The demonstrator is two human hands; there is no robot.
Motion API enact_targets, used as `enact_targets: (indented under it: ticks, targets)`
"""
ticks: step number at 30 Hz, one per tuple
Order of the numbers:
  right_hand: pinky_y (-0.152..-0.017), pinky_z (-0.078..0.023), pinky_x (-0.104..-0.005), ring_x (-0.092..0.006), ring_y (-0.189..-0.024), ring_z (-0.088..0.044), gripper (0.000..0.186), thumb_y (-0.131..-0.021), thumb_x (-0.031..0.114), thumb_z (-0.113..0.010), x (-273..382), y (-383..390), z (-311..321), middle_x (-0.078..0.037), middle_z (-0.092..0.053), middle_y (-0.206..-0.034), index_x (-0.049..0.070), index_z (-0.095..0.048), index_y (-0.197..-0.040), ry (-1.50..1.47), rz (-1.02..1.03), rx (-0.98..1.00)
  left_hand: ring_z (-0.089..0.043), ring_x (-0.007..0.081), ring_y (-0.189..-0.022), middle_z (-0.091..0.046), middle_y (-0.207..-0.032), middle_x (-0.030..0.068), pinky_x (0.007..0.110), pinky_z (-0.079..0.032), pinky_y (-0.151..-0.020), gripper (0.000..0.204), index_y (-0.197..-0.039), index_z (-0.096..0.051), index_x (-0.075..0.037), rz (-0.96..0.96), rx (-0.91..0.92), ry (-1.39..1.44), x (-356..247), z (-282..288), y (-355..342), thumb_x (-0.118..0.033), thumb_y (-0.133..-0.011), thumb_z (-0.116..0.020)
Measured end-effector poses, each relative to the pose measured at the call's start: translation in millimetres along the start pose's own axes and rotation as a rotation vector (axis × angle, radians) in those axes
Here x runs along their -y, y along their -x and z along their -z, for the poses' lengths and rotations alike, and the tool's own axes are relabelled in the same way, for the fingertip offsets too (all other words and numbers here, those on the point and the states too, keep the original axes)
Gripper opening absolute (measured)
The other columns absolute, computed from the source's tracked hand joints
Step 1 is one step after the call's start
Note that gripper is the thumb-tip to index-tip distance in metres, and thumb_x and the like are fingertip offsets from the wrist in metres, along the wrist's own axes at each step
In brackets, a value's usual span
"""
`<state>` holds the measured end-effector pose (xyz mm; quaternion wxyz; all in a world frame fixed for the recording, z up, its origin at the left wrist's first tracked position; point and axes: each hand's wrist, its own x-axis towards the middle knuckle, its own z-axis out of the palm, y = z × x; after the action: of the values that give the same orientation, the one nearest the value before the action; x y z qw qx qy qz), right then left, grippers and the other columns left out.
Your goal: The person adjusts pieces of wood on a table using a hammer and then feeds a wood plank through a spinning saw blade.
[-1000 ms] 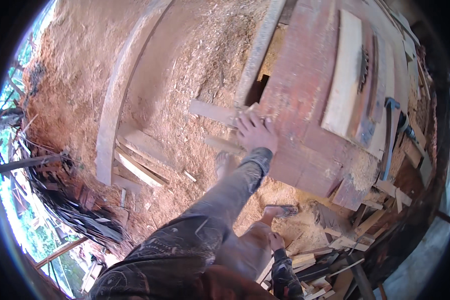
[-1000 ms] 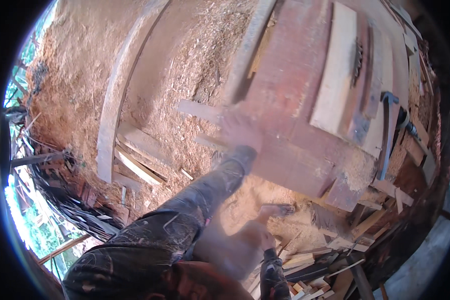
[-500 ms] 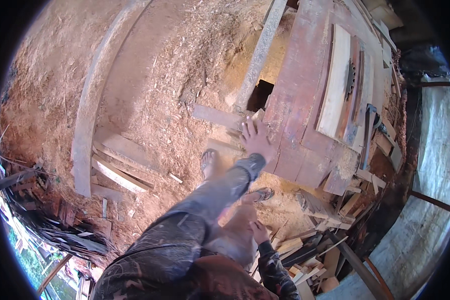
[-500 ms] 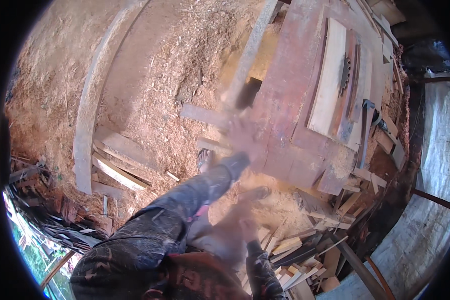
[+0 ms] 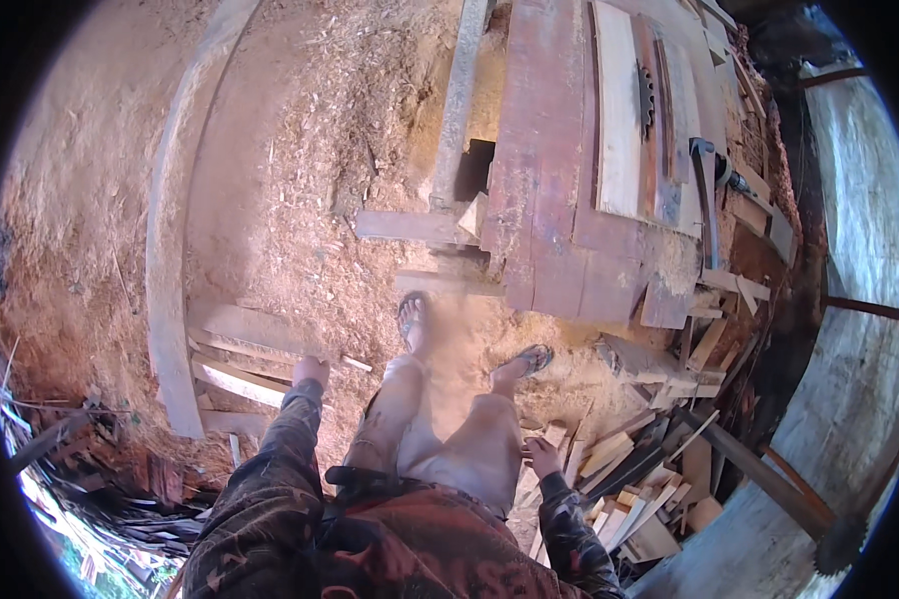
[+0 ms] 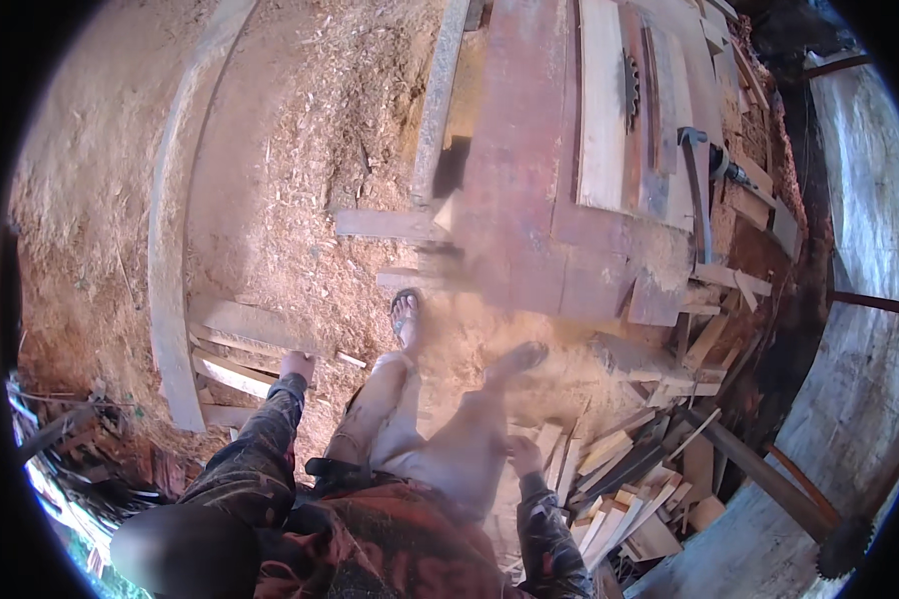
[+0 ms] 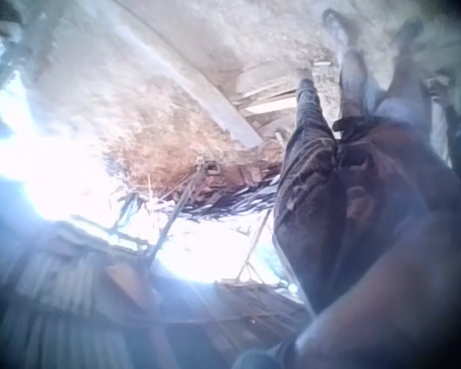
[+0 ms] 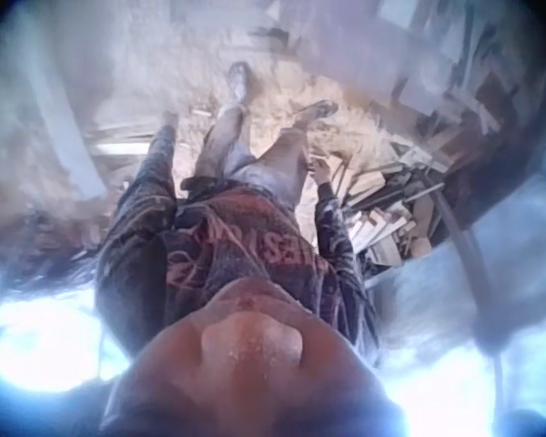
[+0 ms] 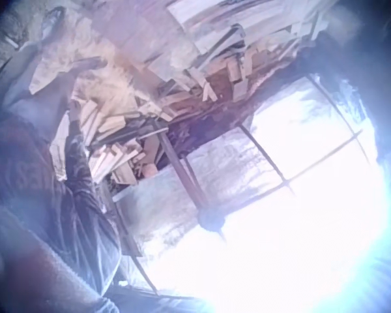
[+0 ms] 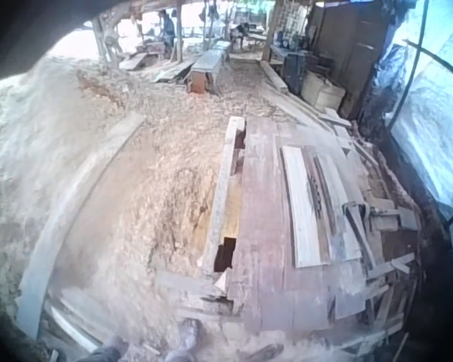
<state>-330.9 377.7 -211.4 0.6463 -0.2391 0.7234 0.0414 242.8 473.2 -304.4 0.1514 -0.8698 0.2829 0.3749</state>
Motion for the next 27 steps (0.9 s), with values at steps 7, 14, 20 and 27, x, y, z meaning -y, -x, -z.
enact_targets:
  ticks: [7,14,20,27]
  targets:
    - [-0.082,-0.055,-0.0346,-0.0235,-0.092,-0.071,0.036,-0.094,0.033,-0.064,-7,18,-75,-0.014,-0.075,-0.097,0.001,-0.073,-0.107,0.168,0.253,-0.159,-0.074,0.0341,-0.083,-0.073,-0.079,0.0198,0.042,-0.058,-0.074,0.029,-0.087,-0.072,-0.001,-0.404,-0.062,0.15,-78,51,-38,-0.029,-0.084,-0.072]
    - [-0.092,-0.053,-0.0415,-0.0327,-0.102,-0.07,0.042,-0.091,0.041,-0.062,-61,58,-70,-0.019,-0.073,-0.106,0.005,-0.073,-0.11,0.037,0.036,-0.388,-0.065,0.0301,-0.067,-0.07,-0.072,0.0147,0.042,-0.052,-0.068,0.045,-0.085,-0.071,-0.001,-0.628,0.108,-0.044,-230,19,30,-0.046,-0.088,-0.07]
    - [-0.093,-0.053,-0.0405,-0.0311,-0.103,-0.07,0.044,-0.095,0.041,-0.058,-104,73,-118,-0.018,-0.073,-0.11,0.005,-0.07,-0.116,-0.411,0.026,-0.443,-0.069,0.0354,-0.092,-0.072,-0.093,0.0175,0.042,-0.052,-0.083,0.047,-0.091,-0.074,-0.003,-0.793,0.329,-0.182,-220,-9,-18,-0.049,-0.088,-0.068]
    - [-0.099,-0.049,-0.043,-0.0363,-0.112,-0.066,0.055,-0.094,0.05,-0.053,-201,83,-148,-0.022,-0.071,-0.115,0.002,-0.07,-0.116,-0.304,-0.166,-0.446,-0.061,0.0153,-0.06,-0.068,-0.074,0.0072,0.032,-0.049,-0.055,0.032,-0.089,-0.07,-0.002,-0.838,0.398,-0.1,-191,-15,-12,-0.034,-0.091,-0.069]
